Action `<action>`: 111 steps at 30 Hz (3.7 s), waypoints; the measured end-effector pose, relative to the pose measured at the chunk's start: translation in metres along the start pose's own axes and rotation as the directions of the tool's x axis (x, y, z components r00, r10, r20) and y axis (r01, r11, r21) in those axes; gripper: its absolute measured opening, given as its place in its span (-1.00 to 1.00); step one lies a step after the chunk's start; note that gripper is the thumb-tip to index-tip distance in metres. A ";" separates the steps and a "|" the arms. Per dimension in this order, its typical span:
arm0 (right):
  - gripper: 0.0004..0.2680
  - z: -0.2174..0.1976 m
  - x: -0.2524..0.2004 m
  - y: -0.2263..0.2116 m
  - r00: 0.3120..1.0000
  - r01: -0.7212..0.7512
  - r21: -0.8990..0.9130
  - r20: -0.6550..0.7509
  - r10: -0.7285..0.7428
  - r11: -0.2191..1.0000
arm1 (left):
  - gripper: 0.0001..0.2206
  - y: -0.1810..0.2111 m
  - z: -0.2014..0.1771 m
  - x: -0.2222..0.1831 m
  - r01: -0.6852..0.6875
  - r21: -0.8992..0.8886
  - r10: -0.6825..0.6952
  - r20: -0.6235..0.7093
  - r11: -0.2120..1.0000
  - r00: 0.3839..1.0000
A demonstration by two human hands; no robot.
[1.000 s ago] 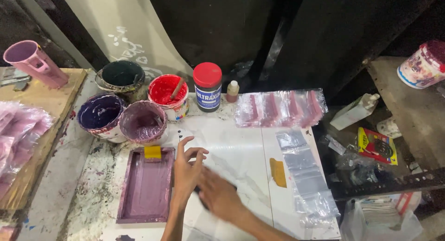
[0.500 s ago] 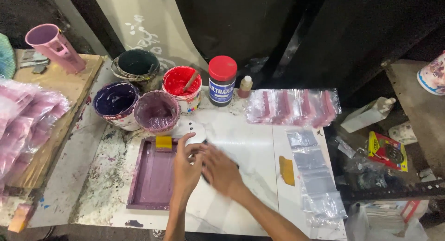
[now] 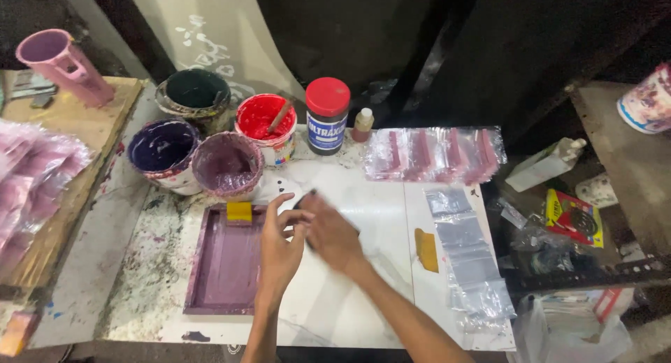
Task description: Preparing a screen printing frame and materials for printing on fabric and plastic bags.
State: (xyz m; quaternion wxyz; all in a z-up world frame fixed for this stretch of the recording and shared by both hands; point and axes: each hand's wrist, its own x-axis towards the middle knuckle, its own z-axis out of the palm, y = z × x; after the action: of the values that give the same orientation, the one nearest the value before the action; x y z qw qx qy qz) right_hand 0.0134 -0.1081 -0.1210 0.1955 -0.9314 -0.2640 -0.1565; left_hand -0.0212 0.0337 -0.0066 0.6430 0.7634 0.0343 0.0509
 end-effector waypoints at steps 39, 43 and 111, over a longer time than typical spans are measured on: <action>-0.58 -0.088 -0.076 -0.079 0.891 0.079 0.327 0.400 -0.214 0.942 | -0.65 0.007 0.003 -0.001 0.034 -0.072 -0.030 0.060 0.997 0.998; -0.56 -0.082 -0.081 -0.019 0.903 -0.082 0.223 0.428 -0.022 0.971 | -0.66 0.006 0.004 -0.003 0.091 -0.071 -0.085 0.086 0.993 0.993; -0.57 -0.035 -0.034 0.017 0.993 -0.004 -0.192 -0.114 -0.018 0.981 | -0.74 -0.014 0.034 -0.014 0.018 0.076 -0.010 -0.102 0.997 0.995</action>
State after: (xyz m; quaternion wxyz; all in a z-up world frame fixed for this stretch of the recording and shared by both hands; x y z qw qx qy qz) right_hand -0.0115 -0.1522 -0.1088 0.1189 -0.9344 -0.2392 -0.2355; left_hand -0.0308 0.0012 -0.0270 0.6108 0.7838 0.0743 0.0835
